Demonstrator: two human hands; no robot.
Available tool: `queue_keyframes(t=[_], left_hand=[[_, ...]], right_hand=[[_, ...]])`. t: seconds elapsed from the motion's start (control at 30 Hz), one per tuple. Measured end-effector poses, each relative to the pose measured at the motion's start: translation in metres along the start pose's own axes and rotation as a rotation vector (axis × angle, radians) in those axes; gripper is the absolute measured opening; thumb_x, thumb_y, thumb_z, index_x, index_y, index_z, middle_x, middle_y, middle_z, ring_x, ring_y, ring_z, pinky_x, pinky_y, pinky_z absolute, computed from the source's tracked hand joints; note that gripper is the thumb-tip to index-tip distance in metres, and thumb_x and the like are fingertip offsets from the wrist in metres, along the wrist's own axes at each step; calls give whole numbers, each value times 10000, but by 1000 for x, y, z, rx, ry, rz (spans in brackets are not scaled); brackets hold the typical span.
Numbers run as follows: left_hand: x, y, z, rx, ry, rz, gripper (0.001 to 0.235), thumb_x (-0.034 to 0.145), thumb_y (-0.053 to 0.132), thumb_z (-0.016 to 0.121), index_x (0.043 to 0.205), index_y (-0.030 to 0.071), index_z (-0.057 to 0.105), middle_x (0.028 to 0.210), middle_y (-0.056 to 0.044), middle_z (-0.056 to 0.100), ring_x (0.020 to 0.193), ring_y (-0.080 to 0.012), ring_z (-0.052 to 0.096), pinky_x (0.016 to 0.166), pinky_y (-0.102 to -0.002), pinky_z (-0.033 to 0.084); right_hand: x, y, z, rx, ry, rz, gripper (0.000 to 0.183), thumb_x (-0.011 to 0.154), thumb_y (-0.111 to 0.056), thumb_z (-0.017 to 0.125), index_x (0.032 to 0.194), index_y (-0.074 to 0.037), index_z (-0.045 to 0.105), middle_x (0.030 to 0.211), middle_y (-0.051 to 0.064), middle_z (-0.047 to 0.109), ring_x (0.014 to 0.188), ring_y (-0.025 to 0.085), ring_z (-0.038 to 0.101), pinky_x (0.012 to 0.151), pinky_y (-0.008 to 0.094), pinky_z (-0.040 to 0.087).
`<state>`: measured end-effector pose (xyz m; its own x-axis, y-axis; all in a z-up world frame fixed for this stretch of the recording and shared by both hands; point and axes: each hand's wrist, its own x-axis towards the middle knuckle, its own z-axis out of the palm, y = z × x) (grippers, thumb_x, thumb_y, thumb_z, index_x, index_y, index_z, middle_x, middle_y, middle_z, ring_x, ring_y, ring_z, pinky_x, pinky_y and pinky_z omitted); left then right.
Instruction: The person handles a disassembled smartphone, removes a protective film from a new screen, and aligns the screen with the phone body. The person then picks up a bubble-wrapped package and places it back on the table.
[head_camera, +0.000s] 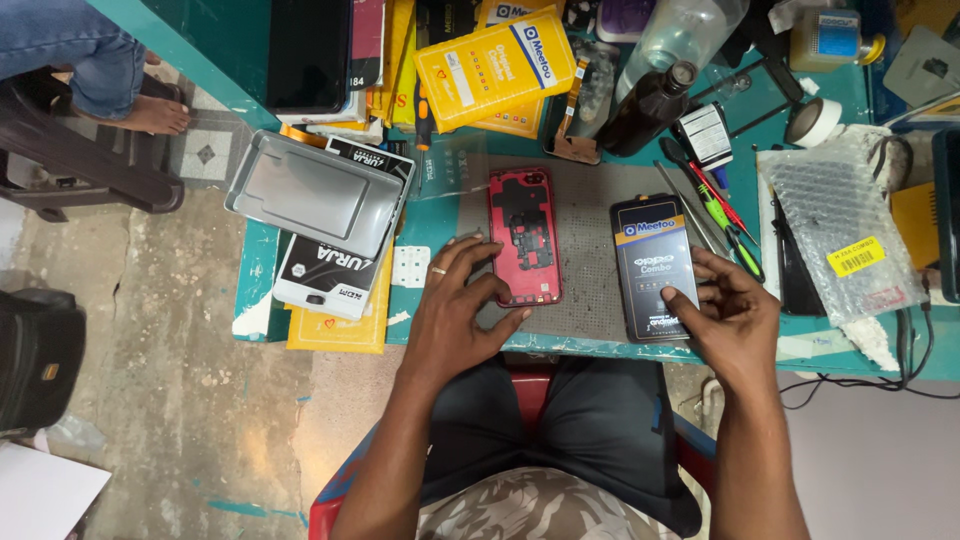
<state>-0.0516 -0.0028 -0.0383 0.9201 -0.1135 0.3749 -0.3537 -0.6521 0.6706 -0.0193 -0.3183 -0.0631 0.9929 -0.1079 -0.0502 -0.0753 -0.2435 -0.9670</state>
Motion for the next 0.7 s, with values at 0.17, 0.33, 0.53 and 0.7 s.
queue_keyframes(t=[0.17, 0.33, 0.53, 0.7], left_hand=[[-1, -3, 2, -22, 152, -81, 240, 794, 225, 868, 795, 74, 681, 1187, -119, 685, 1251, -316, 609, 1179, -535, 362], [-2, -5, 6, -2, 217, -109, 157, 857, 157, 804, 879, 67, 677, 1161, -96, 695, 1200, -301, 633, 1170, -513, 398], [-3, -5, 8, 43, 193, -82, 132, 852, 146, 792, 880, 68, 689, 1144, -102, 687, 1193, -307, 625, 1163, -521, 390], [-2, -4, 8, 48, 190, -80, 135, 854, 151, 793, 890, 62, 698, 1136, -102, 688, 1192, -306, 623, 1158, -520, 392]], right_hand=[[0, -1, 0, 5, 0, 3, 548, 825, 77, 775, 1349, 86, 615, 1170, 156, 725, 889, 105, 676, 752, 233, 577], [0, -2, 0, -10, 6, 7, 550, 822, 77, 779, 1346, 90, 614, 1178, 159, 724, 885, 109, 677, 746, 234, 575], [0, -1, 0, 7, -4, -9, 553, 824, 74, 777, 1352, 89, 612, 1173, 154, 725, 886, 107, 678, 750, 232, 574], [-1, -1, 1, 8, -6, -1, 546, 829, 76, 777, 1350, 90, 614, 1158, 154, 727, 893, 109, 682, 751, 233, 573]])
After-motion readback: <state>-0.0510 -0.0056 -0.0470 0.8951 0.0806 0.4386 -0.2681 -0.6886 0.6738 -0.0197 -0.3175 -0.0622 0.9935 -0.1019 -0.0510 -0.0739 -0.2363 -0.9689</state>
